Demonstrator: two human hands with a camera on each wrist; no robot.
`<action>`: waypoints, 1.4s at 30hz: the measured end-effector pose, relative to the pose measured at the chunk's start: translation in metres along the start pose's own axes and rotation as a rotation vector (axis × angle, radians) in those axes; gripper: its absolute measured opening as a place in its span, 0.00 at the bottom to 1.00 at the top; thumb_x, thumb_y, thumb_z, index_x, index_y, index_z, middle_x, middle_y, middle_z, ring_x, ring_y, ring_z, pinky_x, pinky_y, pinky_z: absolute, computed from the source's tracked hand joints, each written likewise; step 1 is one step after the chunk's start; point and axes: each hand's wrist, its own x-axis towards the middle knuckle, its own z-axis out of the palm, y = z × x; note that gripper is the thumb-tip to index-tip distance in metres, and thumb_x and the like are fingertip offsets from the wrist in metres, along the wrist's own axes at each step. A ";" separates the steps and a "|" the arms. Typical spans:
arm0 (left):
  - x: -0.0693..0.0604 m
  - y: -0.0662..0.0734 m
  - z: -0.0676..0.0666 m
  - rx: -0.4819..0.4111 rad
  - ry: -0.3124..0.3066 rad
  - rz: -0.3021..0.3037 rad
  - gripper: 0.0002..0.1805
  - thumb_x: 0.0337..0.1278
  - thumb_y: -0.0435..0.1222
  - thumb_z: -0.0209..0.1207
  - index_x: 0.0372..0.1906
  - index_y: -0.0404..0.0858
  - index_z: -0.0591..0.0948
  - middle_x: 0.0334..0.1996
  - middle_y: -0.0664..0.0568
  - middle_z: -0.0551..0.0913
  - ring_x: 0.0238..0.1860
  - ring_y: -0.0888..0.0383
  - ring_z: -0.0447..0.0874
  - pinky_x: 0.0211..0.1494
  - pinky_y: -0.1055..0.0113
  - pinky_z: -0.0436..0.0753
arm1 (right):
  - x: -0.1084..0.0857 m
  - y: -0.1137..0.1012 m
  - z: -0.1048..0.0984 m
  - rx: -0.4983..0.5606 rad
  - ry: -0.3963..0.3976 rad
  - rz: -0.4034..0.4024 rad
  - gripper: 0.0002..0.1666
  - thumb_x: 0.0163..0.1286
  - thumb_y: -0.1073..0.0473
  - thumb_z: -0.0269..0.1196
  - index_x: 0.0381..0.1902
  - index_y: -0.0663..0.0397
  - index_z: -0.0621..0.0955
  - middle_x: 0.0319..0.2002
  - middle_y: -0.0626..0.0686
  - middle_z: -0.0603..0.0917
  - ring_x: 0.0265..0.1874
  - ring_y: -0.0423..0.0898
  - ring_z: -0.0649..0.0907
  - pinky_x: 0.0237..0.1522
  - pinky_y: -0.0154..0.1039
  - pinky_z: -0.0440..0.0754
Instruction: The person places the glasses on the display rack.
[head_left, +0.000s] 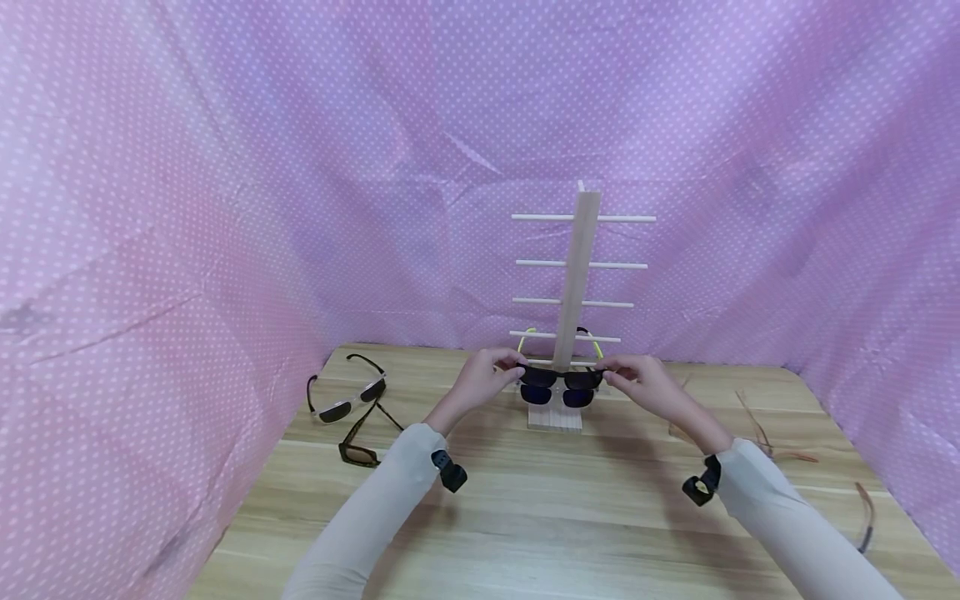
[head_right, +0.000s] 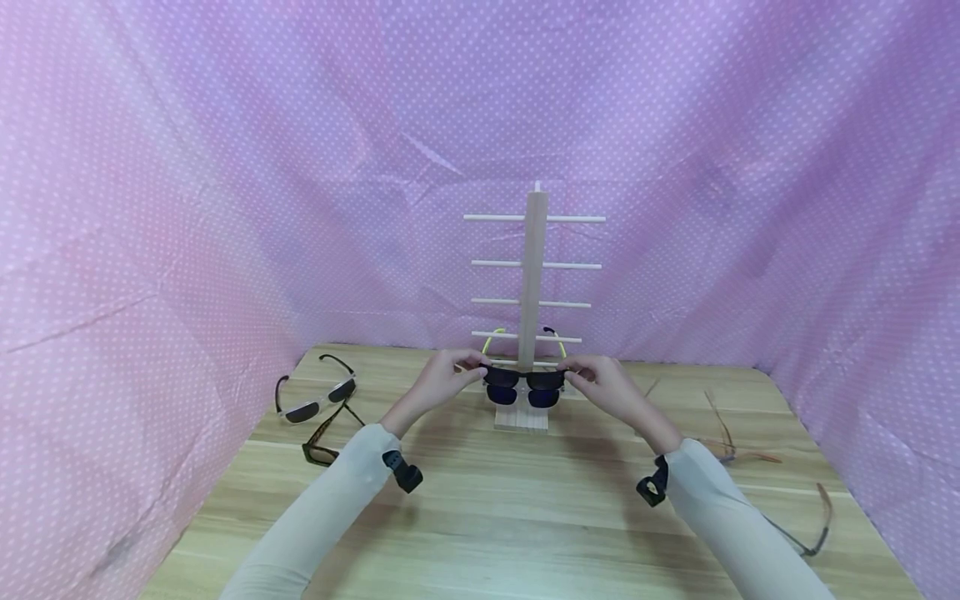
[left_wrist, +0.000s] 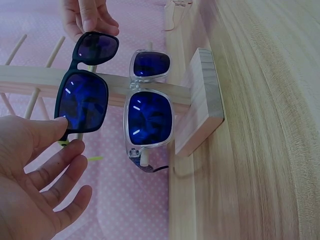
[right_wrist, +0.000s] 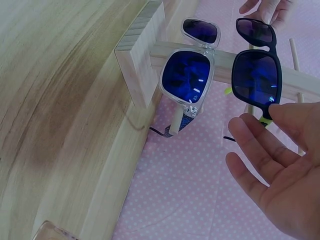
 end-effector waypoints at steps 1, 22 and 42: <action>0.000 0.000 0.000 0.001 0.000 0.006 0.06 0.66 0.32 0.64 0.45 0.38 0.88 0.39 0.49 0.89 0.41 0.56 0.86 0.50 0.62 0.83 | 0.000 0.000 0.000 0.000 0.003 0.003 0.11 0.72 0.70 0.61 0.49 0.66 0.86 0.42 0.63 0.90 0.34 0.50 0.89 0.35 0.32 0.84; 0.003 -0.001 0.002 0.022 0.030 -0.043 0.09 0.70 0.35 0.61 0.50 0.41 0.87 0.35 0.51 0.90 0.39 0.57 0.85 0.38 0.71 0.79 | 0.006 0.001 0.008 0.005 0.092 0.028 0.11 0.70 0.70 0.63 0.48 0.67 0.85 0.30 0.57 0.89 0.26 0.32 0.82 0.29 0.30 0.81; 0.006 -0.005 0.006 0.019 0.055 -0.032 0.10 0.70 0.34 0.60 0.50 0.39 0.87 0.33 0.48 0.89 0.35 0.58 0.84 0.35 0.72 0.78 | 0.008 0.005 0.010 -0.014 0.098 0.051 0.11 0.73 0.68 0.61 0.49 0.66 0.85 0.28 0.56 0.88 0.25 0.40 0.83 0.27 0.31 0.79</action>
